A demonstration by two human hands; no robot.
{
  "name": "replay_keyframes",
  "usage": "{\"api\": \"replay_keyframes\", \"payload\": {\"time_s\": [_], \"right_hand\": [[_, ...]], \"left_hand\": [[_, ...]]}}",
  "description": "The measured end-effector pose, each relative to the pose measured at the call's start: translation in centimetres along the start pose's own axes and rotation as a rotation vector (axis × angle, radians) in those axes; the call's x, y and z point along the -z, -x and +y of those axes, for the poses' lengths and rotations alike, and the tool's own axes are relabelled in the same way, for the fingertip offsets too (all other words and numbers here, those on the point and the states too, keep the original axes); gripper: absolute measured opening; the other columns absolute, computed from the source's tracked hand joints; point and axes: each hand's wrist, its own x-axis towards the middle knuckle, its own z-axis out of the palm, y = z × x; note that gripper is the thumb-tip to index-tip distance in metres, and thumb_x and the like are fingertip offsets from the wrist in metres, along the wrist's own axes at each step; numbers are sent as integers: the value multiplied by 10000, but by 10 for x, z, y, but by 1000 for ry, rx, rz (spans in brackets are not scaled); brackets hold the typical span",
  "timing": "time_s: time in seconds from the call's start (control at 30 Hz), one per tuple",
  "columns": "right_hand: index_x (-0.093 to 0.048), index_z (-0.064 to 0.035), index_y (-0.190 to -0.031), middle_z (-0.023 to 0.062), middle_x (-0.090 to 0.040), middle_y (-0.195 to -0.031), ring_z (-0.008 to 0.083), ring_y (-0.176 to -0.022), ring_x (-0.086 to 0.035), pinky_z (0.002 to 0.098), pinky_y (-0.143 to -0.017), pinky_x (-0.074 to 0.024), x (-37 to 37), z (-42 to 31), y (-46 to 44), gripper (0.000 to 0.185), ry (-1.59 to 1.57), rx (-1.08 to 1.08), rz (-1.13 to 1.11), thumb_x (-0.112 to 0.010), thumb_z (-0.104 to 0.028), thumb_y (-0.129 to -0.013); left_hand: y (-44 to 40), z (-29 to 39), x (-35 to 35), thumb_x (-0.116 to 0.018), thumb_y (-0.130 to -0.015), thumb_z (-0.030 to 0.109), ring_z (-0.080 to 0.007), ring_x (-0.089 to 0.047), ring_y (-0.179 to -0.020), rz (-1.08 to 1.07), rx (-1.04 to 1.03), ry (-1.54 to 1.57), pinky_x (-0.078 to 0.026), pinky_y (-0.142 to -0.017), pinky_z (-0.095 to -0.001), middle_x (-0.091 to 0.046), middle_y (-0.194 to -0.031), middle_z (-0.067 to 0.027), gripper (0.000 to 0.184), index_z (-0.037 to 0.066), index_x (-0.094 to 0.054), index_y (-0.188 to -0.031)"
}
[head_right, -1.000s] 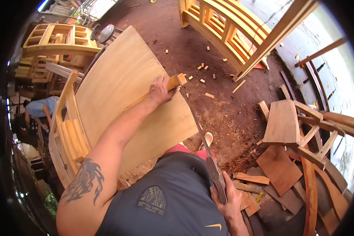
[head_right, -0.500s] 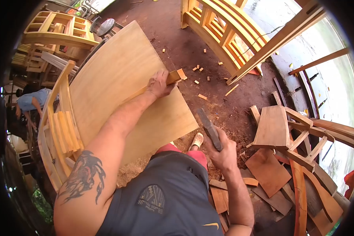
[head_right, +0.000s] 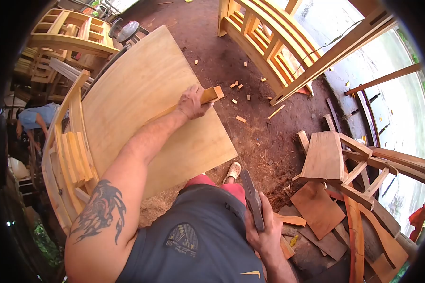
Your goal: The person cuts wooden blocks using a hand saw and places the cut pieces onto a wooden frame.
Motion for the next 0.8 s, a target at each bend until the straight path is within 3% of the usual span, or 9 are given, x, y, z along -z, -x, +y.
{"api": "replay_keyframes", "payload": {"time_s": [0.17, 0.37, 0.6, 0.73, 0.8], "right_hand": [[-581, -33, -1387, 276, -709, -777, 485, -708, -723, 528, -592, -573, -90, 33, -139, 500, 2, -48, 52, -713, -277, -971], [-611, -108, -1351, 293, -710, -789, 495, -744, -715, 557, -650, -569, -129, 41, -239, 453, 51, -9, 61, -696, -342, -973], [-622, -78, -1354, 279, -728, -824, 464, -777, -745, 489, -657, -589, -87, 29, -156, 439, -28, -43, 53, -725, -263, -969], [-566, -26, -1455, 260, -767, -1072, 346, -962, -795, 415, -807, -618, -17, 12, -48, 540, -36, -176, -36, -743, -130, -956], [-535, 33, -1470, 251, -754, -1187, 336, -1072, -775, 389, -914, -600, 10, 6, -4, 579, 18, -88, -45, -741, -112, -949]], "left_hand": [[0, -2, 1, -792, -867, 457, -382, -622, -1081, 29, -48, -4, -520, -953, -484, -612, -1119, -191, 541, 27, -615, -1143], [2, 3, -1, -794, -868, 454, -379, -634, -1060, 44, 3, -36, -530, -937, -472, -618, -1120, -185, 554, 23, -624, -1172], [1, 7, 4, -776, -882, 468, -365, -631, -1105, 0, 48, -12, -521, -980, -477, -618, -1137, -176, 550, 34, -619, -1181], [3, 4, 3, -765, -885, 477, -365, -618, -1134, -15, 49, 13, -510, -1002, -478, -614, -1157, -187, 549, 40, -619, -1183], [3, 2, 1, -763, -883, 475, -367, -616, -1133, 10, 32, 12, -509, -1002, -478, -614, -1162, -188, 547, 40, -617, -1181]]}}
